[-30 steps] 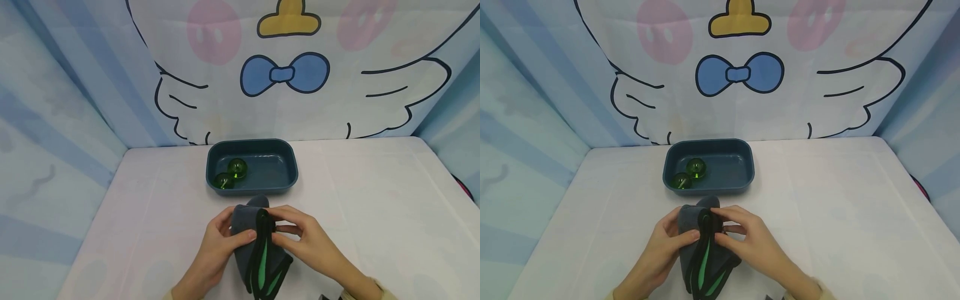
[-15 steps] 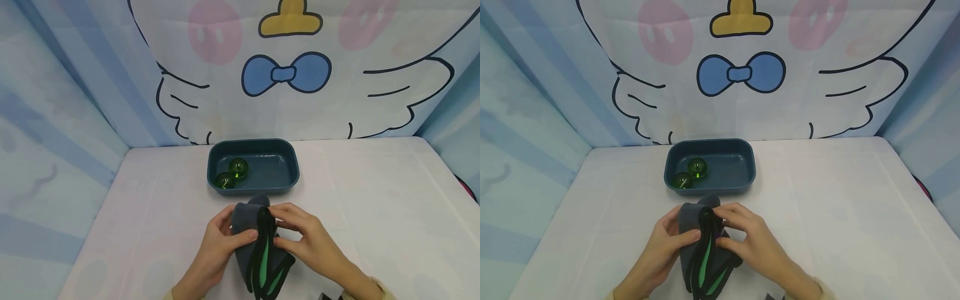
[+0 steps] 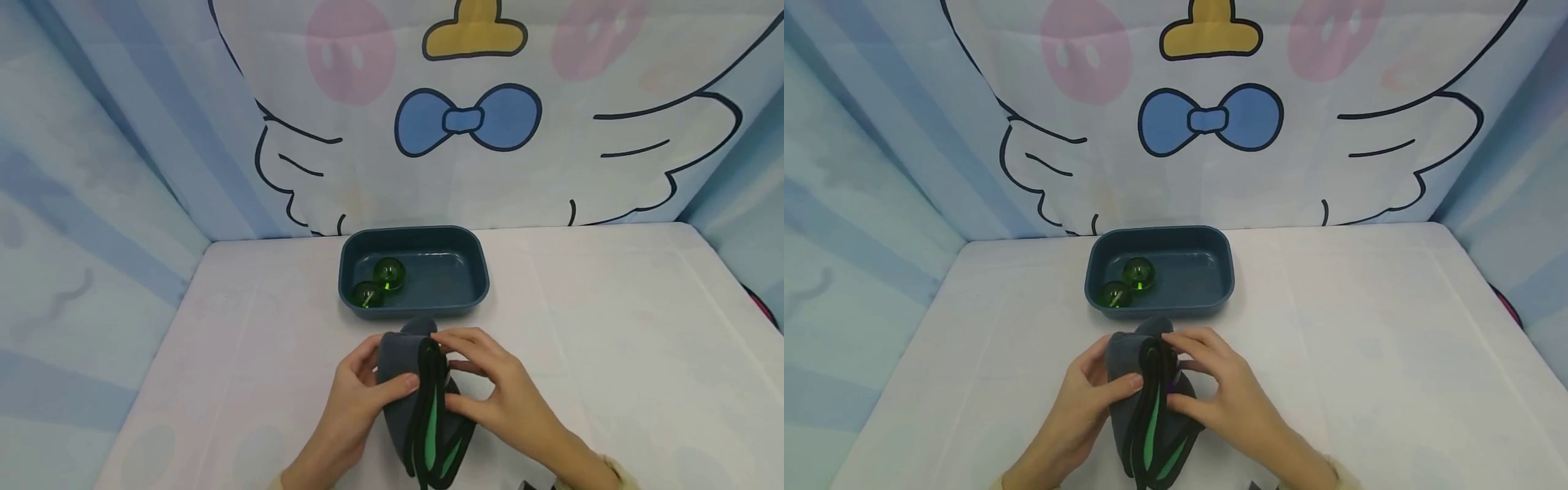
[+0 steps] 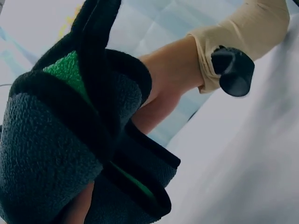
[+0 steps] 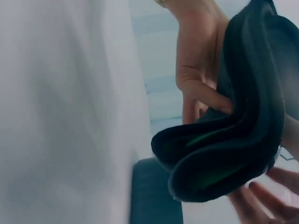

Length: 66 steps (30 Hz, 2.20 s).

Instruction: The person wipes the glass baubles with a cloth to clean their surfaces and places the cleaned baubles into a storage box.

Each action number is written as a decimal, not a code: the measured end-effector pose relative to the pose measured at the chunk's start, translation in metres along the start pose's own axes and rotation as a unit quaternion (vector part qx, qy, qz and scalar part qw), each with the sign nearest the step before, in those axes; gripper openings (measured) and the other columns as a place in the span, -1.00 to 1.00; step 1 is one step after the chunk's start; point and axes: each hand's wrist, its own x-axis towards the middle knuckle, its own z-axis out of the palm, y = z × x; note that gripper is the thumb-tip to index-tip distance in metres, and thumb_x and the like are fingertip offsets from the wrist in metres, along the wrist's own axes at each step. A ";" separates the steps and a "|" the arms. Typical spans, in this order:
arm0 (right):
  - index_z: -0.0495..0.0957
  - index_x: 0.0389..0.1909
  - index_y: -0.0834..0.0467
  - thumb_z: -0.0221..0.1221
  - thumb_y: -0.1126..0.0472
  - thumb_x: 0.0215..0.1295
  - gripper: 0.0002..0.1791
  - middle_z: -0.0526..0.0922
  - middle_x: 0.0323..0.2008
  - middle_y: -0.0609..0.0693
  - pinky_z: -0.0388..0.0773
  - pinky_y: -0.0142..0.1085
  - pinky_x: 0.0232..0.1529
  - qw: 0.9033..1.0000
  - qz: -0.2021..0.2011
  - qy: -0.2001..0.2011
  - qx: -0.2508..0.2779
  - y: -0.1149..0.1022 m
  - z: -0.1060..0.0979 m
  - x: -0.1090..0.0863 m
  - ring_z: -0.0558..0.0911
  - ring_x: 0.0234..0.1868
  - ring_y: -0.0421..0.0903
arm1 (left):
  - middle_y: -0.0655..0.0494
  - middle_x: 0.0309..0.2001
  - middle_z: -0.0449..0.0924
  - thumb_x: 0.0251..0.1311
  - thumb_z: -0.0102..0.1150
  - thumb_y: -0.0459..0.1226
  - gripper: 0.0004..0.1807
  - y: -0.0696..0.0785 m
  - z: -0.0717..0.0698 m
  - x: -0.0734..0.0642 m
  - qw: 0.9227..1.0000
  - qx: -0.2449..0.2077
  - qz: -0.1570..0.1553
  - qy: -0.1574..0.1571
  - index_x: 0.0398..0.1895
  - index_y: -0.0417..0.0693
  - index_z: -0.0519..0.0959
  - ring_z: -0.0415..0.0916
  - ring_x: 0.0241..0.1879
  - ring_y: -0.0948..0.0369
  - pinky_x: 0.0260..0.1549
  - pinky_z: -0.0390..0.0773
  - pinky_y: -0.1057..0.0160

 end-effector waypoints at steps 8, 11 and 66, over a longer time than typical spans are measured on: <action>0.54 0.22 0.16 0.43 0.49 -0.01 -0.31 0.54 0.18 0.01 0.56 -0.39 0.12 0.996 -0.081 0.026 -0.034 0.007 0.004 -0.001 0.53 0.23 -0.19 | -0.07 0.09 0.55 0.02 0.45 -0.34 -0.38 -0.001 0.000 0.002 1.000 -0.002 -0.018 0.018 0.20 -0.18 0.47 0.57 0.00 0.10 -0.06 0.63 0.20; 0.56 0.19 0.19 0.42 0.47 0.02 -0.37 0.57 0.14 0.03 0.60 -0.34 0.07 0.996 -0.074 0.034 -0.021 0.008 0.005 -0.001 0.56 0.20 -0.19 | -0.06 0.12 0.54 0.07 0.43 -0.30 -0.36 -0.001 0.001 0.002 0.999 -0.010 -0.029 0.018 0.24 -0.18 0.44 0.57 0.02 0.14 -0.03 0.62 0.23; 0.56 0.21 0.02 0.44 0.43 0.01 -0.32 0.56 0.15 -0.11 0.59 -0.33 0.10 0.999 -0.031 -0.001 -0.040 0.005 0.000 0.000 0.55 0.19 -0.21 | -0.09 0.18 0.44 -0.12 0.51 -0.47 -0.30 -0.007 -0.007 0.001 1.000 -0.001 0.007 -0.028 0.19 -0.19 0.47 0.57 0.04 0.07 0.01 0.62 0.18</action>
